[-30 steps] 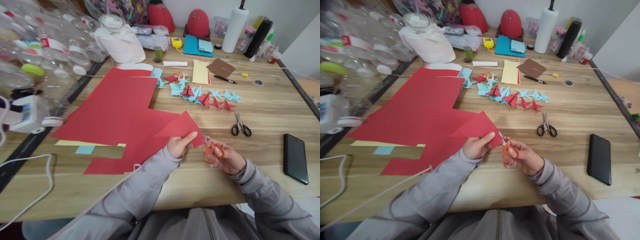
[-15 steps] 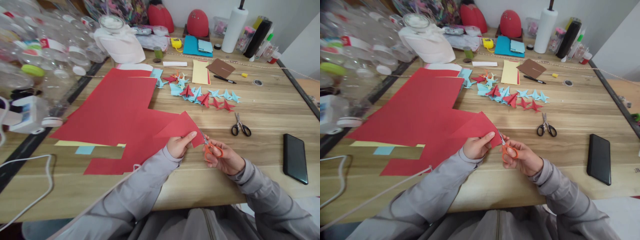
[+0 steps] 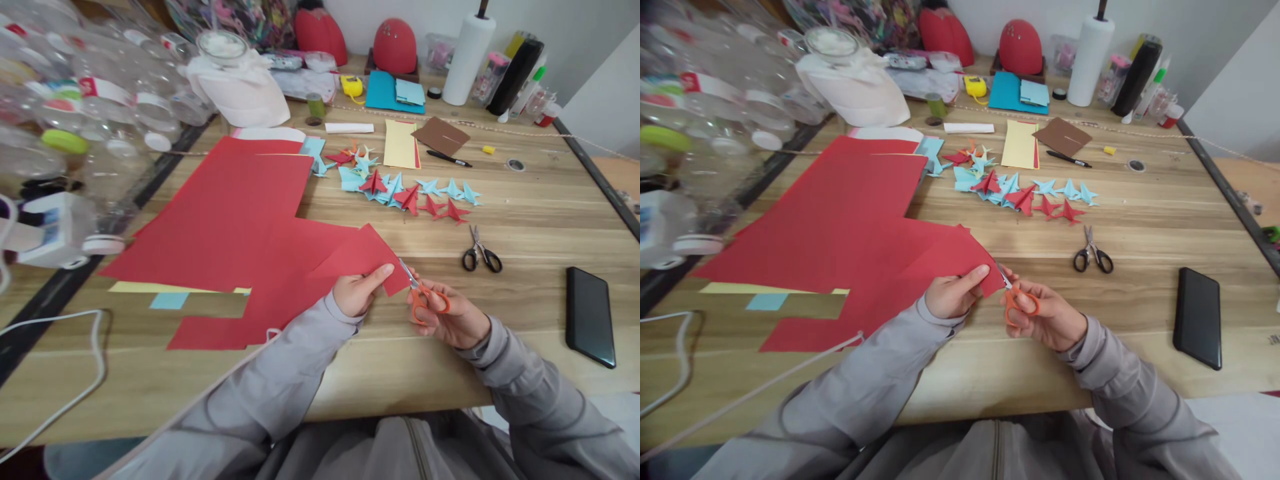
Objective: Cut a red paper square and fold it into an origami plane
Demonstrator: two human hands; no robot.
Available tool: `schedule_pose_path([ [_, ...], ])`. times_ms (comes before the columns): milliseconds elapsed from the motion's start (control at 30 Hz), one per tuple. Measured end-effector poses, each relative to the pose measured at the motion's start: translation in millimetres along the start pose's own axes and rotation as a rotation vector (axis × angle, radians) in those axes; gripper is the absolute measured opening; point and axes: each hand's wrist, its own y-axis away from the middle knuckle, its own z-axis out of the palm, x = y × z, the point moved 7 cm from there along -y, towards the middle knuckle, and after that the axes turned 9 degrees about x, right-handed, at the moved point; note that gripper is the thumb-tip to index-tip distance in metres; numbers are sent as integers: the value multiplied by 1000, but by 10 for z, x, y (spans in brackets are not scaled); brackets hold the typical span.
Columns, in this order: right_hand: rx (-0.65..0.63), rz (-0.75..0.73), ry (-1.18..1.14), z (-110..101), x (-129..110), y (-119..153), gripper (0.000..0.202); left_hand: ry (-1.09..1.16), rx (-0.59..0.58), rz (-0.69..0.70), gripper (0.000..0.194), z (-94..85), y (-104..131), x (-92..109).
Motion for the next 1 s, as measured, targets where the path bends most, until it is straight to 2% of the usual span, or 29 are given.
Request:
schedule_pose_path([
  [200, 13, -5, 4, 7, -6, -3, 30, -2, -29, -6, 37, 1, 0, -16],
  [367, 42, -32, 7, 18, -45, -2, 28, -20, 38, 24, 35, -59, -18, -23],
  [500, 74, -113, 15, -11, -128, 1, 29, 28, -27, -44, 37, -11, -13, -32],
  [567, 138, -181, 27, -70, -197, 1, 30, 32, -31, -71, 37, -4, -9, -28],
  [733, 403, -338, 131, -268, -385, 13, 33, 11, -55, -143, 36, 16, 1, -83],
  [1000, 620, -505, 412, -404, -522, 31, 39, 18, -26, -138, 43, -24, -25, -157],
])
